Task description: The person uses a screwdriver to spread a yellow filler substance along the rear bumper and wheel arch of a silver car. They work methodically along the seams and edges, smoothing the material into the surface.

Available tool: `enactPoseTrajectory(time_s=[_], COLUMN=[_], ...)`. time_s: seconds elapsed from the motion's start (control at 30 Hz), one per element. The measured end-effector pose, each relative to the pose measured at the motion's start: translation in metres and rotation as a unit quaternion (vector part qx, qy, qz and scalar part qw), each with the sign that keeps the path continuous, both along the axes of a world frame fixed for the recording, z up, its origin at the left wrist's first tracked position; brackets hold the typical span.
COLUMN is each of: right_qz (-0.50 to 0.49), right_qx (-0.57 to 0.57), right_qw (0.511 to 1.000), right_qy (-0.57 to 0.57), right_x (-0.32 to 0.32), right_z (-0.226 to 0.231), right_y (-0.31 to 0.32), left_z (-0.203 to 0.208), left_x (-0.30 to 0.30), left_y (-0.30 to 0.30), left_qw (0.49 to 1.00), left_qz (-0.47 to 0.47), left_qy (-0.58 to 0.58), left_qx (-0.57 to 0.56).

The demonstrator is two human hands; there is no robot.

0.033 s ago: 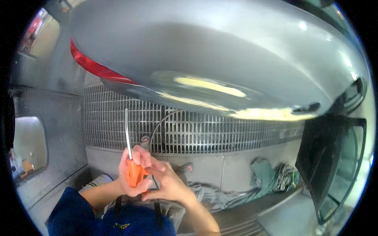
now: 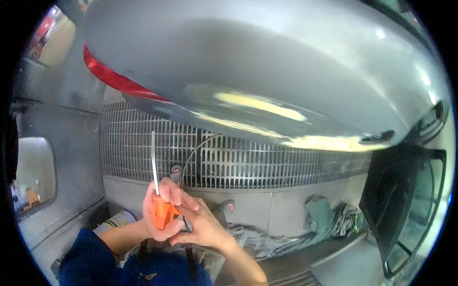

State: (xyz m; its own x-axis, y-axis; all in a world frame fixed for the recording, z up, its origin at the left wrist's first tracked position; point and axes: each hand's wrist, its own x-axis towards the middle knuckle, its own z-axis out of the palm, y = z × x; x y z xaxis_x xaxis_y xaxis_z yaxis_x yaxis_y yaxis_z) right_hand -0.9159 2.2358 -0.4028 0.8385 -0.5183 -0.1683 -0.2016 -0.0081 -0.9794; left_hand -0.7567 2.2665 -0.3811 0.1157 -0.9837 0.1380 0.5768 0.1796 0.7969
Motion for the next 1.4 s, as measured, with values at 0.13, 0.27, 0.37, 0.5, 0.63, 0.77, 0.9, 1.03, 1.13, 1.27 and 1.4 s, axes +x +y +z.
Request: enactPoseTrajectory(time_s=[0.13,0.27,0.37,0.5,0.63,0.77,0.9,1.03,1.13,1.27,1.4], right_qz=[0.001,0.057,0.069,0.077,0.053,0.050,0.065,0.068,0.086,0.085,0.079], right_qx=[-0.057,-0.095,0.051,0.098,0.022,0.004,0.065,0.115,0.074,0.041,0.026], right_qw=[0.998,0.994,0.988,0.977,0.982,0.979,0.977,0.975,0.962,0.966,0.969], right_qy=[-0.014,0.011,-0.128,-0.173,-0.181,-0.196,-0.191,-0.179,-0.248,-0.240,-0.233], right_x=[0.003,-0.003,-0.002,-0.001,0.006,-0.001,-0.007,-0.021,-0.014,-0.025,-0.037], right_z=[-0.050,-0.076,-0.111,-0.157,-0.178,-0.219,-0.262,-0.286,-0.282,-0.283,-0.285], right_y=[-0.012,-0.015,-0.019,-0.016,-0.028,-0.029,-0.023,-0.024,-0.022,-0.018,-0.015], left_z=[-0.056,-0.106,-0.134,-0.168,-0.209,-0.265,-0.366,-0.383,-0.364,-0.360,-0.333], left_x=[-0.005,0.003,0.002,0.007,-0.001,-0.006,0.000,-0.008,-0.012,-0.002,0.023], left_y=[-0.011,-0.020,-0.030,-0.043,-0.053,-0.053,-0.047,-0.053,-0.038,-0.034,-0.059], left_qw=[0.996,0.996,0.989,0.976,0.961,0.938,0.827,0.690,0.634,0.597,0.633], left_qz=[0.079,0.047,0.038,0.057,0.114,0.201,0.329,0.320,0.361,0.463,0.541], left_qy=[-0.001,-0.042,-0.052,-0.066,-0.015,-0.080,-0.393,-0.641,-0.682,-0.652,-0.551], left_qx=[0.040,-0.070,-0.132,-0.201,-0.252,-0.271,-0.231,-0.103,-0.046,-0.055,-0.044])
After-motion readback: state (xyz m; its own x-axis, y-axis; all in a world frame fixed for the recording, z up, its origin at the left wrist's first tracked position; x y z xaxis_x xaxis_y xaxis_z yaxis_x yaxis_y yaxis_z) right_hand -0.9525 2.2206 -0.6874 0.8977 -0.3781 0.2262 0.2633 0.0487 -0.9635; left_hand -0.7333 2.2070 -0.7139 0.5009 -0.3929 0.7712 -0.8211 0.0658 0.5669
